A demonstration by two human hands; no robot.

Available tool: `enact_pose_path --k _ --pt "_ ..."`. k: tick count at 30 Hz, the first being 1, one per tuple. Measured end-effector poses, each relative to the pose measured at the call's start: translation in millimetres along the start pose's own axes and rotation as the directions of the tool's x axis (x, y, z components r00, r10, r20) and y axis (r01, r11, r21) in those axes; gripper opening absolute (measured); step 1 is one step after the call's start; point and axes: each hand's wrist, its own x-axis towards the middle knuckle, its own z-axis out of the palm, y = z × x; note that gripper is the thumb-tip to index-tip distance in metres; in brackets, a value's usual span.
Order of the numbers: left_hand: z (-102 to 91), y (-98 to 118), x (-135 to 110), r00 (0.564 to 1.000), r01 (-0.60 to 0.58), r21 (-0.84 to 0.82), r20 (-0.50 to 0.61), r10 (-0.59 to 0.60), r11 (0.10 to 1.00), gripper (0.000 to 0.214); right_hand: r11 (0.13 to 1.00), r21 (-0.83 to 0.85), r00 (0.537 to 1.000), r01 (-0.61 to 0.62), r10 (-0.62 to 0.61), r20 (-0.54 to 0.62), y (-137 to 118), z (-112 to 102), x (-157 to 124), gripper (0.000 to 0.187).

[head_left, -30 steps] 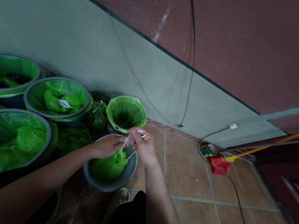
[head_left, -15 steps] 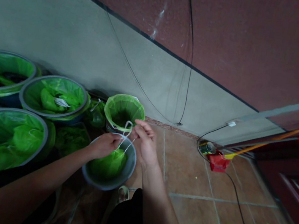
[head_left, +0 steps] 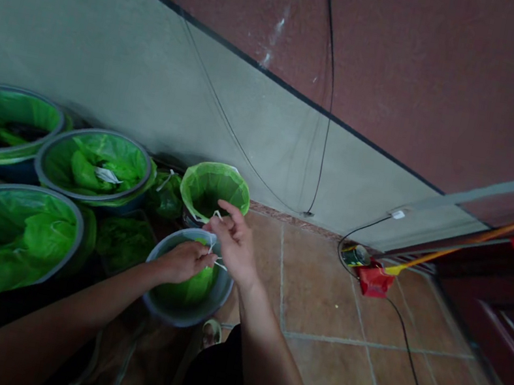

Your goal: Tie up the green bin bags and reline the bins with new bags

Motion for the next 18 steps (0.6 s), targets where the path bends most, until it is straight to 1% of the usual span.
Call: enact_pose_path --k 1,2,3,4,6,7,9,11,14,16,18 --pt "-2.1 -2 1 1.000 0.025 -0.044 -0.007 -0.025 0.999 0.041 0.990 -0.140 0.999 -0.033 0.029 -0.034 5 -2 0 0.053" --pt "-4.8 -3 2 0.999 0.049 -0.085 -0.015 -0.051 0.995 0.041 0.958 -0.277 0.996 -0.079 0.067 -0.051 10 -4 -1 0.054" --pt "-7.9 -4 3 0.997 0.069 -0.118 -0.024 -0.072 0.991 0.041 0.908 -0.401 0.993 -0.119 0.114 -0.035 14 -6 -2 0.053" --pt "-11.0 -5 4 0.996 0.081 -0.140 -0.036 -0.087 0.987 0.040 0.854 -0.502 0.986 -0.138 0.167 0.014 18 -7 -3 0.049" --pt "-16.3 -5 6 0.994 0.091 -0.157 -0.044 -0.099 0.983 0.037 0.761 -0.638 0.952 -0.112 0.266 0.150 21 -8 -6 0.038" --pt "-18.1 -5 6 0.995 0.088 -0.163 -0.039 -0.095 0.983 0.036 0.729 -0.679 0.931 -0.086 0.302 0.205 21 -8 -8 0.036" --pt "-19.8 -5 7 0.995 0.083 -0.183 -0.032 -0.090 0.980 0.035 0.681 -0.730 0.910 -0.052 0.333 0.246 20 -7 -9 0.035" --pt "-19.9 -6 7 0.993 0.096 -0.210 -0.050 -0.109 0.973 0.037 0.654 -0.756 0.915 -0.027 0.321 0.245 17 -8 -9 0.032" --pt "-20.9 -9 7 0.980 0.146 -0.254 -0.092 -0.174 0.956 0.041 0.617 -0.787 0.919 -0.012 0.316 0.234 15 -12 -7 0.026" --pt "-23.3 -11 7 0.973 0.176 -0.280 -0.096 -0.210 0.944 0.040 0.606 -0.795 0.909 -0.022 0.343 0.236 15 -15 -7 0.026" --pt "-26.8 -13 8 0.969 0.198 -0.271 -0.089 -0.229 0.942 0.034 0.628 -0.778 0.899 -0.020 0.353 0.262 15 -17 -8 0.025"
